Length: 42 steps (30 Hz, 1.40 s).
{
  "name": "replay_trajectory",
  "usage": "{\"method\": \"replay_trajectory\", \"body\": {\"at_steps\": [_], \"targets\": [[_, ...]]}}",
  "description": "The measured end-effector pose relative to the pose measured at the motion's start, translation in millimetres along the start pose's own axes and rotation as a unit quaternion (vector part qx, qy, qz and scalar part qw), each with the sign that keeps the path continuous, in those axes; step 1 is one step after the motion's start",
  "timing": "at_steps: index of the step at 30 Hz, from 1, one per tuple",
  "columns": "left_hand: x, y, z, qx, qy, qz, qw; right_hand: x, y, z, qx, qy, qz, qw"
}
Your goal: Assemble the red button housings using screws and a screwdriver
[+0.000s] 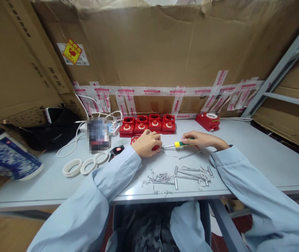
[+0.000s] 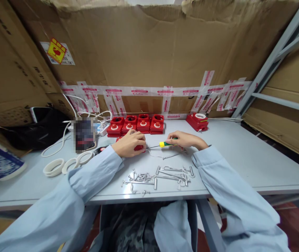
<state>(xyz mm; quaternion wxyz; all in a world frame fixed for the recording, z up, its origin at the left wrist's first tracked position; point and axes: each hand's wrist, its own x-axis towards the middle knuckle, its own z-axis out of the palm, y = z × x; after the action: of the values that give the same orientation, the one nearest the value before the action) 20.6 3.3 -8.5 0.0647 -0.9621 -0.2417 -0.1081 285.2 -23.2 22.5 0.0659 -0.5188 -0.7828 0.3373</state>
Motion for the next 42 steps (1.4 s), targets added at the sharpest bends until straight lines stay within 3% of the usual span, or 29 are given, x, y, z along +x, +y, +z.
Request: {"method": "replay_trajectory", "body": {"at_steps": [19, 25, 30, 42], "targets": [[0, 1, 0.7, 0.019, 0.004, 0.004, 1.000, 0, 10, 2, 0.014, -0.003, 0.005, 1.000], [-1, 0, 0.7, 0.021, 0.005, 0.008, 1.000, 3, 17, 7, 0.072, 0.002, -0.016, 0.997], [0, 0, -0.2, 0.023, 0.002, 0.009, 1.000, 4, 21, 11, 0.100, 0.019, -0.035, 0.994], [2, -2, 0.5, -0.003, -0.008, 0.009, 1.000, 11, 23, 18, 0.112, 0.060, 0.000, 0.992]]}}
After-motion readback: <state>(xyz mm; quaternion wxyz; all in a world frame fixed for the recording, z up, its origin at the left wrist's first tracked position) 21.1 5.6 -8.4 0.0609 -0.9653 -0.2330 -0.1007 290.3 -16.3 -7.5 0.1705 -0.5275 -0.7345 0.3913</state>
